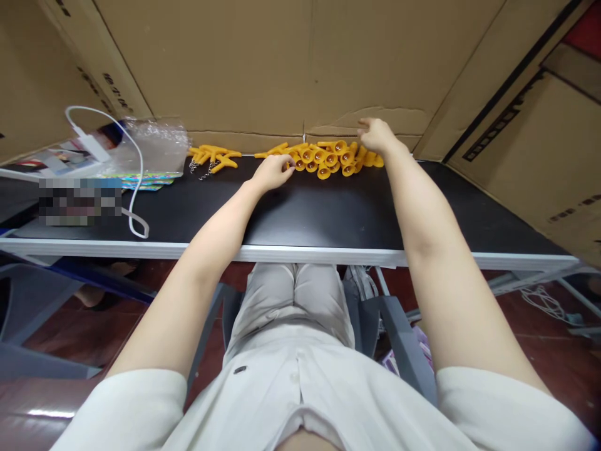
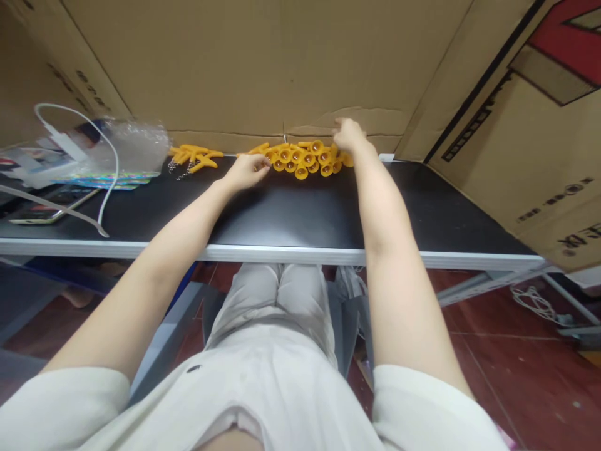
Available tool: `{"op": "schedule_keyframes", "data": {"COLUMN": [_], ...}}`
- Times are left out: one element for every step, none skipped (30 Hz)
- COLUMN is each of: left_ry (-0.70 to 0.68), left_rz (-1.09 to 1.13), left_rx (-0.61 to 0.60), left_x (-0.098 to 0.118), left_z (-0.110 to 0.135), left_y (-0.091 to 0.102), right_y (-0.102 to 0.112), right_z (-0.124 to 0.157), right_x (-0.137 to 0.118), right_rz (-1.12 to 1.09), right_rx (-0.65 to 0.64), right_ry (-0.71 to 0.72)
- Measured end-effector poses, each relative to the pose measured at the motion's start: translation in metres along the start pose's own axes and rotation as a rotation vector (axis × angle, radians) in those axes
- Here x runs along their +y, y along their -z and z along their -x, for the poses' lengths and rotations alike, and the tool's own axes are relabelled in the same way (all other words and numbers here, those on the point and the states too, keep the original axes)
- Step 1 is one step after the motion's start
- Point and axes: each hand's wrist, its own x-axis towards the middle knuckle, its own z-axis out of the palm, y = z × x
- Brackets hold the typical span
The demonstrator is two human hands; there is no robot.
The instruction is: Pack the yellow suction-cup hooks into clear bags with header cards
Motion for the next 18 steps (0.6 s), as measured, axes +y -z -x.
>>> {"op": "schedule_keyframes", "data": {"left_ry": [-0.002, -0.005, -0.008, -0.010, -0.012, -0.013, -0.011, -0.010, -0.010, -0.012, -0.015, -0.019, -0.024, -0.029, -0.033, -0.036, -0.034, -0.028], "left_rz": [0.003, 0.006, 0.008, 0.008, 0.006, 0.001, -0.003, -0.006, -0.007, -0.005, 0.000, 0.006, 0.012, 0.017, 0.021, 0.021, 0.019, 0.013], "left_rx": [-0.002, -0.003, -0.004, -0.006, -0.007, -0.008, -0.009, -0.010, -0.013, -0.016, -0.017, -0.016, -0.012, -0.008, -0.006, -0.008, -0.015, -0.024], "left_x": [0.001, 0.001, 0.002, 0.002, 0.003, 0.003, 0.003, 0.003, 0.003, 0.003, 0.003, 0.003, 0.003, 0.003, 0.004, 0.005, 0.006, 0.008], "left_z": [0.000, 0.000, 0.000, 0.001, 0.001, 0.001, 0.001, 0.001, 0.001, 0.001, 0.001, 0.001, 0.001, 0.001, 0.001, 0.001, 0.001, 0.001], "left_y": [0.000, 0.001, 0.001, 0.001, 0.001, 0.001, 0.001, 0.001, 0.001, 0.001, 0.000, 0.000, 0.001, 0.001, 0.001, 0.001, 0.002, 0.002], "right_y": [0.004, 0.007, 0.008, 0.007, 0.005, 0.002, -0.002, -0.006, -0.010, -0.015, -0.019, -0.024, -0.028, -0.032, -0.036, -0.040, -0.043, -0.045], "right_z": [0.001, 0.001, 0.001, 0.000, -0.001, -0.003, -0.005, -0.008, -0.011, -0.014, -0.018, -0.022, -0.026, -0.030, -0.034, -0.038, -0.041, -0.043], "right_x": [0.003, 0.007, 0.010, 0.013, 0.016, 0.018, 0.019, 0.020, 0.020, 0.020, 0.020, 0.020, 0.020, 0.021, 0.021, 0.022, 0.023, 0.024], "right_rz": [-0.004, -0.008, -0.011, -0.015, -0.017, -0.016, -0.009, 0.002, 0.015, 0.028, 0.041, 0.054, 0.067, 0.080, 0.096, 0.113, 0.121, 0.128], "right_rx": [-0.003, -0.005, -0.003, -0.004, -0.009, -0.015, -0.022, -0.032, -0.045, -0.058, -0.068, -0.077, -0.084, -0.090, -0.097, -0.110, -0.112, -0.111], "right_ry": [-0.044, -0.078, -0.095, -0.105, -0.115, -0.120, -0.128, -0.138, -0.149, -0.159, -0.166, -0.167, -0.166, -0.164, -0.169, -0.172, -0.155, -0.131]}}
